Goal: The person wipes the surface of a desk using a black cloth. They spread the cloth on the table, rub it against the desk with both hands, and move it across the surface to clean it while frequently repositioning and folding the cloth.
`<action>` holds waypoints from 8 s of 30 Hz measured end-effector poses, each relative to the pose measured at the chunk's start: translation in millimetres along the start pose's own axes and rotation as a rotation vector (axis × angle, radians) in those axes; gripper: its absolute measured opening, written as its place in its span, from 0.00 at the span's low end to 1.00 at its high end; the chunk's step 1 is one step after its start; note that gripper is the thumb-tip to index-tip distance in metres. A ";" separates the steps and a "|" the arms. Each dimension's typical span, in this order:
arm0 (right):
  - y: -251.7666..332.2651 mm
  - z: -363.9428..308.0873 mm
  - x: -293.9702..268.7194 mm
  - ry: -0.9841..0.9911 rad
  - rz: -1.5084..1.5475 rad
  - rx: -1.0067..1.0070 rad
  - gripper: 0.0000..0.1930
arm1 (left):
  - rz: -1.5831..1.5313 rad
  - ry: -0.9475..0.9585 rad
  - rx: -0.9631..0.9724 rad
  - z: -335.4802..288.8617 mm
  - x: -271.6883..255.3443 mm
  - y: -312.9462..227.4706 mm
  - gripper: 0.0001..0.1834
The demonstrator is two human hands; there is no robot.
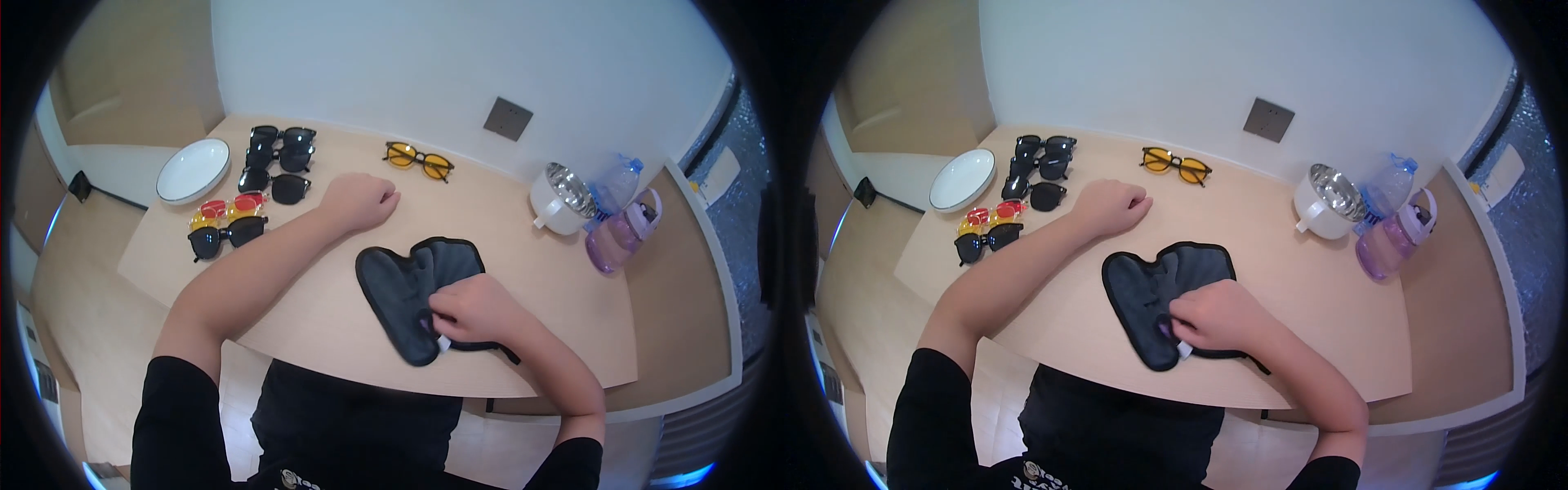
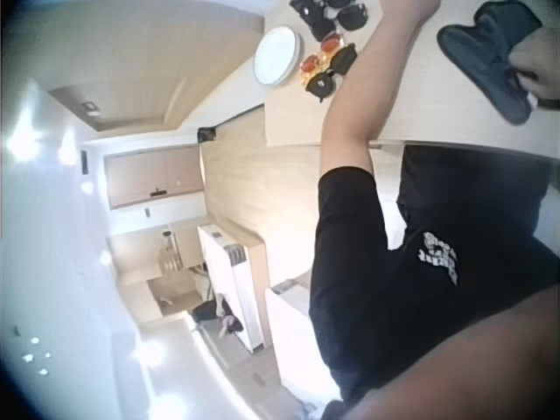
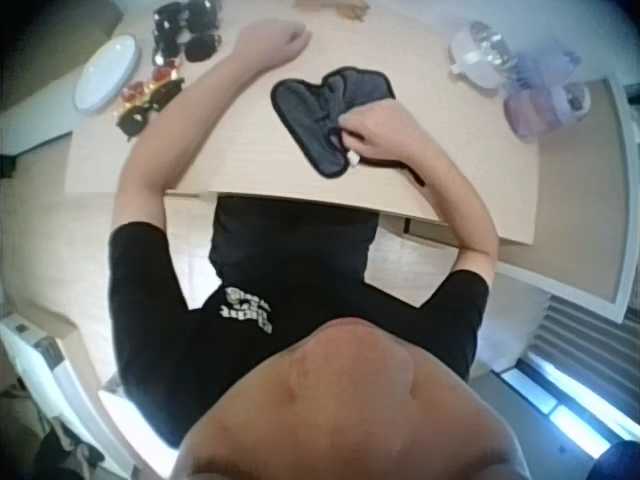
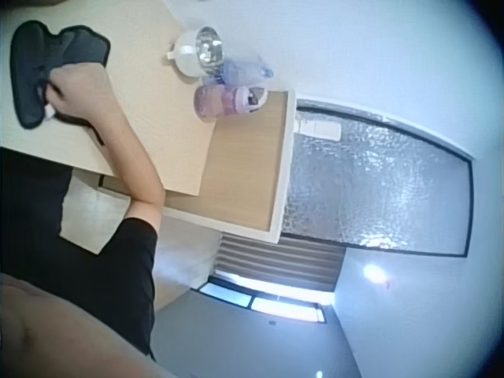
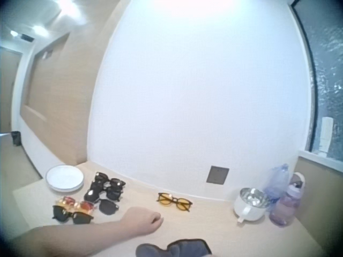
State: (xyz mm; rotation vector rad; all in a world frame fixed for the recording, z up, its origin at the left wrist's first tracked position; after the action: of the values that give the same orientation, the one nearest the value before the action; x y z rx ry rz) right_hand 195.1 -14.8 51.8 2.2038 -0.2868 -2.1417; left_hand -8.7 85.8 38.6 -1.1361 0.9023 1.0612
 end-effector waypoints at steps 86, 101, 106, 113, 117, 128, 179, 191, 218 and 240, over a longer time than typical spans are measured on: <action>-108.8 -31.7 -16.6 -0.016 0.030 0.431 0.22 | 0.036 0.058 -0.022 5.1 -0.8 0.0 0.20; -20.0 -2.8 -11.9 -0.116 0.117 0.028 0.19 | 0.015 0.066 -0.040 4.7 -2.6 -2.1 0.20; -90.4 -22.8 -18.1 -0.170 0.112 0.276 0.18 | 0.041 0.084 -0.032 8.0 -1.7 -3.4 0.20; -37.4 -9.5 -16.1 -0.182 -0.046 0.128 0.18 | 0.009 0.014 -0.002 3.2 -0.9 -0.1 0.22; 7.3 -5.7 -20.6 -0.272 -0.008 -0.083 0.19 | 0.010 0.044 -0.020 3.8 -0.3 -1.8 0.21; -20.4 -5.7 -25.5 -0.334 0.135 0.091 0.14 | 0.021 -0.007 0.010 4.6 -1.9 -0.8 0.22; -78.1 -3.2 5.0 0.011 0.218 0.106 0.30 | 0.029 0.087 -0.042 5.5 -0.2 -0.9 0.20; -67.8 -6.5 6.5 0.011 0.187 0.151 0.29 | 0.008 0.057 -0.019 2.1 -1.8 -2.0 0.20; -123.4 -27.2 -3.4 -0.159 0.242 0.343 0.25 | 0.017 0.023 -0.004 4.3 -2.1 -4.5 0.19; -95.3 -9.0 -10.5 -0.163 0.212 0.202 0.22 | 0.012 0.020 -0.003 5.0 -1.1 -0.4 0.20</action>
State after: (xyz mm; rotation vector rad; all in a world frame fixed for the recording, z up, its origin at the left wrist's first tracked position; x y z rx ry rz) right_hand 212.9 79.6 46.4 1.9854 -0.7403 -2.2612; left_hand -8.5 90.4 40.7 -1.1467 0.9244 1.0624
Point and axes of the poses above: each hand's wrist, its own z-axis towards the middle knuckle, its own x-axis out of the palm, y = z × x, the point moved 10 cm from there along z, towards the middle knuckle, and after that the axes turned 11 degrees about y, right-handed, at the moved point
